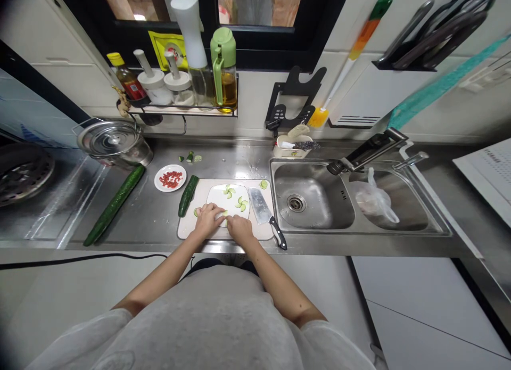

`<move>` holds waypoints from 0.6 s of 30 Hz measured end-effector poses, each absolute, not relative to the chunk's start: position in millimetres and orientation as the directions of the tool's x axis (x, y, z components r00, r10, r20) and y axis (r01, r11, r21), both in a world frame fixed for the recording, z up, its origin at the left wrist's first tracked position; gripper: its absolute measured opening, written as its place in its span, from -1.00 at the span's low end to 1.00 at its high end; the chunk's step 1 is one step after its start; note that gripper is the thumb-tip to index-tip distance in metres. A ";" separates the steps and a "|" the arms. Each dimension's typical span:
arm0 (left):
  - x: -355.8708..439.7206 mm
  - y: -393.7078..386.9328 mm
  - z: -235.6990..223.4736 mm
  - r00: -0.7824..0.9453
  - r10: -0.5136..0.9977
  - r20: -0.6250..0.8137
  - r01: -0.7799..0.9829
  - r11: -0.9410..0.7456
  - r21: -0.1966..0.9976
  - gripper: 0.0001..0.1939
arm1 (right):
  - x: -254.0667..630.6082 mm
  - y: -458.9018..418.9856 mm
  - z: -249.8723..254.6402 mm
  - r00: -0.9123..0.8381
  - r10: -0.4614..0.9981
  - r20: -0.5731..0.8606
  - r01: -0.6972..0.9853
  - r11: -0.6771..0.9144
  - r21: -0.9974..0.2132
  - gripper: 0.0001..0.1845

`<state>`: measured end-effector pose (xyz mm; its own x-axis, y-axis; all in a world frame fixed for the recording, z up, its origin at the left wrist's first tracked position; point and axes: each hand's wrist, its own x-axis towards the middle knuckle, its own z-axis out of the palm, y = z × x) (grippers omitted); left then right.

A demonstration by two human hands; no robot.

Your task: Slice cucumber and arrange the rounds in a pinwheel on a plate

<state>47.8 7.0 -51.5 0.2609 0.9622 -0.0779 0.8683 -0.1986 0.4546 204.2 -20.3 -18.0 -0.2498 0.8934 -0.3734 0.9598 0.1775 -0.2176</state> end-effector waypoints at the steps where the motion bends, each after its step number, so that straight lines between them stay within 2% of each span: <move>1: 47.9 6.7 -51.3 0.256 0.963 -0.081 0.870 -0.193 0.455 -0.73 | 204.3 -20.2 -18.4 -0.251 0.893 -0.374 0.960 0.179 -0.215 -0.60; 8: 52.0 4.6 -49.6 0.222 0.970 -0.101 0.874 -0.152 0.463 -0.72 | 203.5 -19.5 -20.2 -0.253 0.891 -0.378 0.959 0.177 -0.222 -0.59; 12: 50.0 4.8 -44.8 0.144 0.983 -0.111 0.858 -0.068 0.509 -0.75 | 207.2 -19.0 -18.3 -0.228 0.911 -0.343 0.942 0.117 -0.316 -0.60; 18: 1.9 6.7 -41.7 -0.092 0.995 -0.050 0.811 0.103 0.576 -0.69 | 237.5 -18.1 -9.6 -0.041 0.975 -0.216 0.881 -0.067 -0.469 -0.58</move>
<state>1.9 6.7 -41.7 -0.0915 0.9946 -0.0497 0.8110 0.1034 0.5759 237.5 -18.1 -9.6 -0.0413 0.9754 -0.2165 0.8806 -0.0669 -0.4691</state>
